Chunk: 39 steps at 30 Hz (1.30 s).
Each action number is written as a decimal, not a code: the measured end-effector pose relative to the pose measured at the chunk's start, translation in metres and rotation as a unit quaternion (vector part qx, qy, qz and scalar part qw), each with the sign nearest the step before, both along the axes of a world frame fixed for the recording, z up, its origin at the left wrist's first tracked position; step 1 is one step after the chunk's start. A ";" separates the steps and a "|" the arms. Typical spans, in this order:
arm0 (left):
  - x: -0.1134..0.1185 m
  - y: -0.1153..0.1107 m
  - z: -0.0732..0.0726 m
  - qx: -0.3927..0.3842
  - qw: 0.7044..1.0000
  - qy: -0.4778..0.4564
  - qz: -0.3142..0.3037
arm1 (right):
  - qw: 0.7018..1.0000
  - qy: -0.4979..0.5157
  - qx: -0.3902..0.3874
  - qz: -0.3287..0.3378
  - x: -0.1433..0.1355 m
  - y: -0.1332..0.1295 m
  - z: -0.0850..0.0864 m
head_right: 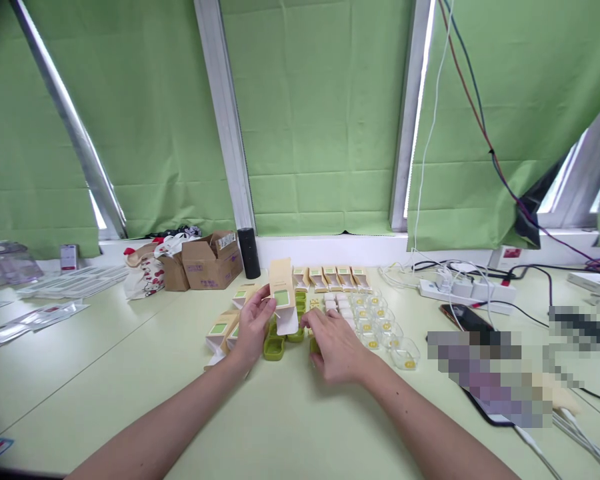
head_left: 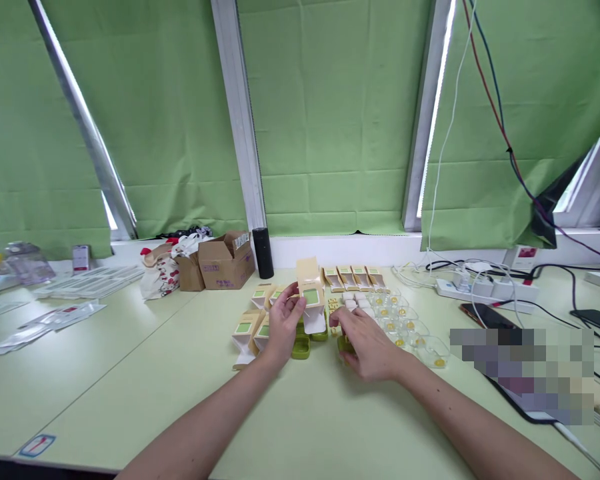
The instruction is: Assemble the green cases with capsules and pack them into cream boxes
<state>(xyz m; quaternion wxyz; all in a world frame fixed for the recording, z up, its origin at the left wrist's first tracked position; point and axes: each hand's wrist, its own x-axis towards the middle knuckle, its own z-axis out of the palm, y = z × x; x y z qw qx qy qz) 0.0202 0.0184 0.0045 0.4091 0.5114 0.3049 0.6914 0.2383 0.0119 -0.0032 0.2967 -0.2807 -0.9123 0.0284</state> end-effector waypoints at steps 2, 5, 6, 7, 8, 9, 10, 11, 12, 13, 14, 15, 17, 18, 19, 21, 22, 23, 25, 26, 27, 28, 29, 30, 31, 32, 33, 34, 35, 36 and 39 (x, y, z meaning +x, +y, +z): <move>0.000 0.000 0.000 -0.003 1.000 -0.004 0.000 | 1.000 -0.010 0.001 -0.001 0.002 0.000 0.002; 0.000 0.001 -0.001 -0.006 1.000 -0.010 -0.004 | 1.000 -0.002 -0.019 -0.008 0.003 0.001 0.004; 0.000 0.001 -0.001 -0.006 1.000 -0.010 -0.004 | 1.000 0.011 -0.024 -0.014 0.003 0.002 0.004; 0.000 0.002 -0.001 -0.007 1.000 -0.007 -0.004 | 0.999 0.032 -0.026 -0.021 0.003 0.003 0.003; 0.000 0.002 -0.002 -0.006 1.000 -0.003 -0.004 | 0.998 0.058 -0.023 -0.028 0.003 0.005 0.001; 0.000 0.003 -0.002 -0.006 1.000 0.002 -0.003 | 0.995 0.089 -0.018 -0.033 0.002 0.006 0.000; 0.000 0.003 -0.003 -0.005 1.000 0.008 -0.001 | 0.992 0.121 -0.013 -0.034 0.001 0.007 -0.002; -0.001 0.003 -0.004 -0.005 1.000 0.015 0.003 | 0.988 0.151 -0.010 -0.031 0.000 0.008 -0.004; -0.001 0.003 -0.004 -0.006 1.000 0.025 0.009 | 0.984 0.177 -0.011 -0.025 -0.001 0.009 -0.005; -0.001 0.002 -0.005 -0.006 0.999 0.037 0.014 | 0.980 0.198 -0.013 -0.020 -0.002 0.009 -0.006; 0.000 0.001 -0.006 -0.005 0.999 0.051 0.019 | 0.977 0.214 -0.018 -0.015 -0.003 0.008 -0.007; 0.000 0.001 -0.006 -0.004 0.998 0.064 0.020 | 0.974 0.224 -0.025 -0.011 -0.004 0.007 -0.008; 0.000 -0.001 -0.007 0.001 0.996 0.085 0.018 | 0.971 0.237 -0.041 -0.002 -0.006 0.006 -0.009; 0.001 -0.002 -0.007 0.004 0.996 0.093 0.016 | 0.970 0.240 -0.049 0.003 -0.007 0.005 -0.009; 0.001 -0.003 -0.007 0.007 0.995 0.101 0.015 | 0.969 0.242 -0.056 0.008 -0.008 0.004 -0.010; 0.001 -0.004 -0.008 0.009 0.993 0.115 0.014 | 0.967 0.247 -0.066 0.016 -0.010 0.004 -0.010; 0.001 -0.004 -0.008 0.009 0.993 0.121 0.013 | 0.965 0.252 -0.070 0.020 -0.011 0.004 -0.011; 0.001 -0.004 -0.008 0.010 0.992 0.126 0.012 | 0.963 0.259 -0.075 0.023 -0.011 0.004 -0.011; 0.002 -0.004 -0.009 0.010 0.991 0.135 0.013 | 0.956 0.280 -0.082 0.030 -0.012 0.004 -0.011; 0.002 -0.004 -0.010 0.012 0.990 0.139 0.014 | 0.952 0.292 -0.084 0.032 -0.013 0.005 -0.011; 0.002 -0.004 -0.010 0.014 0.990 0.142 0.014 | 0.949 0.303 -0.085 0.034 -0.013 0.005 -0.011; 0.003 -0.004 -0.011 0.017 0.989 0.144 0.013 | 0.945 0.312 -0.087 0.036 -0.013 0.006 -0.011; 0.003 -0.005 -0.011 0.022 0.989 0.146 0.008 | 0.942 0.321 -0.091 0.038 -0.013 0.006 -0.011; 0.003 -0.006 -0.011 0.027 0.988 0.149 0.001 | 0.938 0.330 -0.097 0.039 -0.013 0.007 -0.012; 0.002 -0.008 -0.011 0.033 0.987 0.155 -0.005 | 0.934 0.340 -0.105 0.040 -0.013 0.008 -0.012; 0.002 -0.009 -0.012 0.040 0.986 0.164 -0.009 | 0.929 0.351 -0.115 0.041 -0.013 0.009 -0.012; 0.001 -0.010 -0.012 0.048 0.983 0.178 -0.009 | 0.923 0.361 -0.127 0.043 -0.013 0.010 -0.013; 0.000 -0.011 -0.012 0.058 0.979 0.194 -0.006 | 0.918 0.369 -0.139 0.046 -0.013 0.010 -0.014; -0.002 -0.012 -0.012 0.071 0.975 0.211 -0.002 | 0.913 0.376 -0.150 0.049 -0.012 0.011 -0.014; -0.003 -0.013 -0.012 0.086 0.970 0.227 0.004 | 0.910 0.380 -0.158 0.052 -0.012 0.011 -0.015; -0.005 -0.013 -0.013 0.121 0.957 0.264 0.012 | 0.908 0.380 -0.167 0.052 -0.013 0.012 -0.016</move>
